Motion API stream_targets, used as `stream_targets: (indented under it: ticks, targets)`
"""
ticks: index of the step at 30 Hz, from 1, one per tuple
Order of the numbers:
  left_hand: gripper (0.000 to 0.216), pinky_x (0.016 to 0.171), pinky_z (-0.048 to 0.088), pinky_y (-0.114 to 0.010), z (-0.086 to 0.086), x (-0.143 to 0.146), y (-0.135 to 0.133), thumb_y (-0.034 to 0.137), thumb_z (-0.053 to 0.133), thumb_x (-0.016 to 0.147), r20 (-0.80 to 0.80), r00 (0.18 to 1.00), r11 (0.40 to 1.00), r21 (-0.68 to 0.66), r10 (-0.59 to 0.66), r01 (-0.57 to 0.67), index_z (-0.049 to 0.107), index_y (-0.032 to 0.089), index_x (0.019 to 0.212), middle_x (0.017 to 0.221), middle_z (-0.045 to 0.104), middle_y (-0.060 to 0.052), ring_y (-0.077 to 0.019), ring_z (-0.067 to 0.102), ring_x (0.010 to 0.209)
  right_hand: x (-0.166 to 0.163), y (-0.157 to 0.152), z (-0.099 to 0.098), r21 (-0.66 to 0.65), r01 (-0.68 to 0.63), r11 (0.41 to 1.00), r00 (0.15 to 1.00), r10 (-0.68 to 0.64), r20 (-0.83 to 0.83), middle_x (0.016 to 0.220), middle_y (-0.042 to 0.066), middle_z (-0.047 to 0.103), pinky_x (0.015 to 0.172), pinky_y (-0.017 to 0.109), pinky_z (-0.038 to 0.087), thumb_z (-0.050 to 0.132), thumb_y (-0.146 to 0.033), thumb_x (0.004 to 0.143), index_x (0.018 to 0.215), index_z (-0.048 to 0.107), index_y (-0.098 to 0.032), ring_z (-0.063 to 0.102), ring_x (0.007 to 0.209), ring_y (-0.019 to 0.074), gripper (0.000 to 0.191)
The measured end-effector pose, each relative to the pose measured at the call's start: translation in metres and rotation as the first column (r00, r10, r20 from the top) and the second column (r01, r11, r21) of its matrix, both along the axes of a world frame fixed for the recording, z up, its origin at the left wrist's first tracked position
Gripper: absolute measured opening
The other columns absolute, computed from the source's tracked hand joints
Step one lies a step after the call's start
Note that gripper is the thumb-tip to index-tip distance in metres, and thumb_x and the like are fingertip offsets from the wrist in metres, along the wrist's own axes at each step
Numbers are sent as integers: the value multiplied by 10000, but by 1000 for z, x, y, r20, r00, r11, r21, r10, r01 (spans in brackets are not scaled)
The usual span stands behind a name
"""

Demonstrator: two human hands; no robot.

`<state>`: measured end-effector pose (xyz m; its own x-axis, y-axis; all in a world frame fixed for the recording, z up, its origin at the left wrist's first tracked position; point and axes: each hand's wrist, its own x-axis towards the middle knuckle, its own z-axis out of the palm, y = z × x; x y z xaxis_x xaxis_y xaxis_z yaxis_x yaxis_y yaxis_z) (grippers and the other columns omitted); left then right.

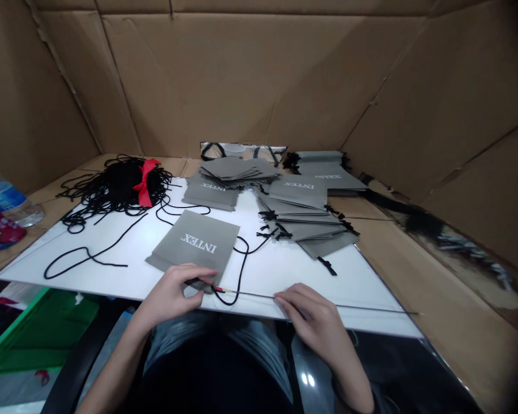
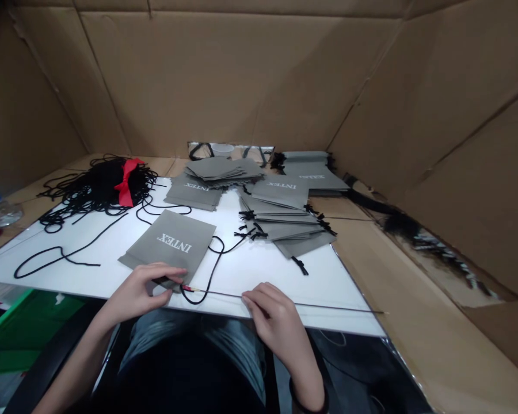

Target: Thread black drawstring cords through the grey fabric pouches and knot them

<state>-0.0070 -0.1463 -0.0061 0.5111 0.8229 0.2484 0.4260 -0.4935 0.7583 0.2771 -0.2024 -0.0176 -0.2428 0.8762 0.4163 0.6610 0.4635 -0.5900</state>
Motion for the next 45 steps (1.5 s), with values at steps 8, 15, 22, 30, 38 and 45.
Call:
stream_targets:
  ticks: [8, 15, 22, 30, 38, 45]
  targets:
    - [338, 848, 496, -303, -8, -3, -2, 71, 536, 803, -52, 998, 991, 134, -20, 27, 684, 201, 1078, 1057, 657, -68, -187, 608, 986, 6, -1, -2, -12, 8, 1000, 1000, -8, -7, 733, 35, 583, 612, 256, 444, 478, -196, 929, 813, 598, -190, 557, 680, 142, 167]
    - [294, 859, 508, -349, -6, -3, -3, 111, 458, 880, -51, 997, 974, 214, -65, 74, 652, 159, 1096, 1025, 684, -100, -208, 610, 991, 7, -3, -1, 26, 12, 1000, 999, -13, 30, 733, 37, 582, 611, 262, 434, 470, -196, 927, 822, 596, -192, 553, 685, 148, 165]
    - [290, 869, 517, -353, -9, -3, -2, 118, 482, 871, -71, 996, 961, 266, -59, 76, 650, 164, 1103, 1018, 694, -95, -207, 621, 997, 8, -3, -2, 29, 19, 999, 997, -21, 68, 723, 36, 580, 601, 257, 430, 453, -207, 933, 832, 597, -198, 553, 668, 147, 176]
    - [314, 824, 528, -332, -7, -4, -3, 98, 440, 885, 3, 997, 971, 225, -80, 78, 661, 165, 1098, 995, 703, -99, -200, 639, 959, 10, -6, -1, 57, 14, 998, 999, -16, 33, 738, 43, 585, 611, 260, 438, 476, -190, 920, 838, 596, -197, 559, 683, 153, 145]
    - [253, 790, 542, -313, -12, -2, -2, 148, 486, 903, -4, 999, 952, 303, -42, 42, 675, 169, 1070, 962, 715, -104, -193, 661, 916, 6, -5, 0, 67, -4, 998, 1000, 3, 17, 742, 47, 594, 609, 265, 447, 473, -172, 920, 851, 605, -196, 559, 683, 150, 150]
    - [229, 755, 556, -284, -21, -2, -4, 136, 536, 895, 6, 1000, 871, 492, -17, 12, 669, 183, 1076, 902, 728, -81, -175, 679, 842, 7, -7, 0, 45, -16, 999, 1000, 17, -8, 750, 44, 602, 617, 262, 458, 486, -164, 914, 858, 616, -196, 572, 692, 150, 146]
